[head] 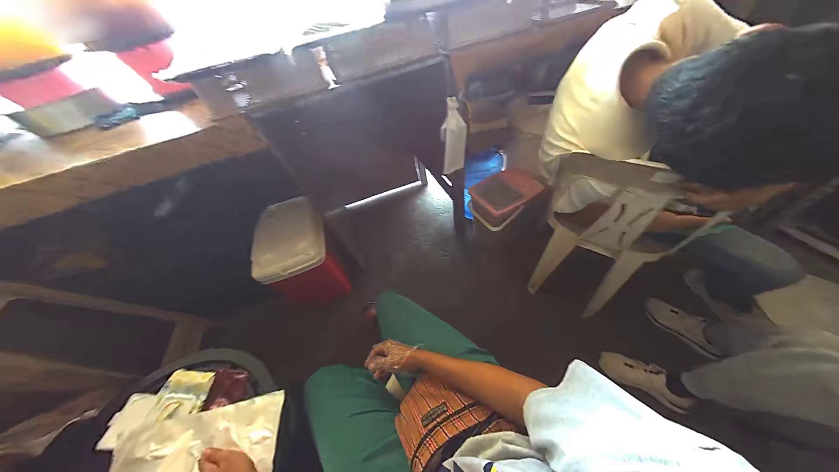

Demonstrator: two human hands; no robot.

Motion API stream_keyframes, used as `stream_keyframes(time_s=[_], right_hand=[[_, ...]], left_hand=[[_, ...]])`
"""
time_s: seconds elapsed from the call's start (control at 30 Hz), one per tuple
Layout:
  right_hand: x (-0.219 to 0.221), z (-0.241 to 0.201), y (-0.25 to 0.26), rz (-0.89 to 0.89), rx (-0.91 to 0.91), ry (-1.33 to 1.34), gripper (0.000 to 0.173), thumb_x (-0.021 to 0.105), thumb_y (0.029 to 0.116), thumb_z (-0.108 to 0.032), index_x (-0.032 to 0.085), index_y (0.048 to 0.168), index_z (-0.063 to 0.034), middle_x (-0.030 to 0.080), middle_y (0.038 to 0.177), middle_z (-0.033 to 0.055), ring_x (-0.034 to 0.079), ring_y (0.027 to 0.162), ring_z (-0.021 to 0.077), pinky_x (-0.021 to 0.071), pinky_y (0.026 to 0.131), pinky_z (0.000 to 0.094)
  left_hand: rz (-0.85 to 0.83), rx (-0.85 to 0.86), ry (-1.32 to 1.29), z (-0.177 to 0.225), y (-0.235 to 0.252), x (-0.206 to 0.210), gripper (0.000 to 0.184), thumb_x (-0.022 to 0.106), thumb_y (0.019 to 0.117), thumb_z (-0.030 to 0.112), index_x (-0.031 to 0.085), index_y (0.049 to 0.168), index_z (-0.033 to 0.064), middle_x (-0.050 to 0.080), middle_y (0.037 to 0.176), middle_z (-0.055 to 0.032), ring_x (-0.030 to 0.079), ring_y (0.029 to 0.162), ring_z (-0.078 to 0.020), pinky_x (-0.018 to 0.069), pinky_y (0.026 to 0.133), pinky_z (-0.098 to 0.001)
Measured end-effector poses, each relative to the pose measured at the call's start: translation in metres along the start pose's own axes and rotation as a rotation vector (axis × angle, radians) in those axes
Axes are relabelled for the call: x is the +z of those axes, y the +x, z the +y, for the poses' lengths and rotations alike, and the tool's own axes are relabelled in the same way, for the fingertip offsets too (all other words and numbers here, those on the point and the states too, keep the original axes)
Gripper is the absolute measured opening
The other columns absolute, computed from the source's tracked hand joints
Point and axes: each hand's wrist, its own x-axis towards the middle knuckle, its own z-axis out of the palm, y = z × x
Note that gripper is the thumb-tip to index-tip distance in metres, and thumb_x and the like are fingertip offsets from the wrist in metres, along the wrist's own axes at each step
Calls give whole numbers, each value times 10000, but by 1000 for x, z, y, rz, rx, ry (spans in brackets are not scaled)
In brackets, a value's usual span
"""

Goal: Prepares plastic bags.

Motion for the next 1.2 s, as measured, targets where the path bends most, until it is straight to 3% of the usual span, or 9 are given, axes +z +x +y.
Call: stream_keyframes(time_s=[0.23,0.37,0.53,0.6,0.73,0.83,1.03,1.13,1.2], right_hand=[[16,-67,4,-123,147,252,658,254,1111,-489,513,1399,42,626,1294,218,647,1134,296,525,956,501],[25,-118,-4,-293,98,412,807,84,1063,-608,469,1382,25,643,1179,166,660,1037,238,557,875,446],[43,-134,-15,-31,86,305,217,637,950,-2,568,1154,26,636,912,59,618,783,104,538,756,297],[47,-136,-21,9,-18,370,192,605,943,41,581,1133,36,657,855,43,635,747,97,553,733,290],[36,-164,-39,-31,-347,449,162,496,1004,-16,635,1083,3,706,818,-15,664,735,57,575,733,253],[15,-170,-44,-164,-544,304,264,561,1020,-152,656,1249,-61,732,1075,-16,679,862,44,586,792,258],[18,-183,-63,-151,-752,55,273,513,1048,-174,685,1180,-8,748,1052,1,697,936,41,591,872,263],[22,-176,-66,-118,-783,-43,146,581,978,-80,710,1022,-27,723,927,-81,639,888,-77,543,844,161],[21,-169,-67,-129,-761,-60,154,579,984,-66,716,1033,-16,728,942,-73,637,903,-83,537,865,159]], left_hand=[[-612,571,-46,121,-27,-77,462,335,1094,171,612,1159,-194,638,1099,-380,624,1090,-451,430,999,-598],[-954,821,-14,156,-106,-82,391,409,1067,117,624,1304,-109,607,1368,-281,559,1324,-415,383,1155,-546],[-822,1005,55,139,-172,-73,329,505,1015,82,687,1229,-89,572,1391,-319,508,1338,-513,376,1095,-678],[-796,1016,-4,127,-188,-72,395,498,1016,177,676,1260,-77,547,1418,-325,490,1353,-519,357,1086,-707],[-888,894,-598,112,-179,-94,535,544,1029,472,651,1353,60,640,1394,-111,596,1313,-220,484,1123,-395],[-448,701,-844,123,-152,-126,425,575,1009,488,684,1262,164,722,1242,40,674,1166,-122,557,1016,-337],[-456,566,-762,173,-124,-132,1248,614,800,800,85,1586,-10,590,1431,-33,621,1222,-63,537,1030,-297],[-469,493,-807,208,-114,-132,1066,725,887,526,113,1612,41,557,1453,-52,596,1214,-40,514,1021,-268],[-426,436,-905,229,-110,-127,672,728,915,124,406,1495,17,694,1221,-44,696,1012,-64,589,895,-257]])
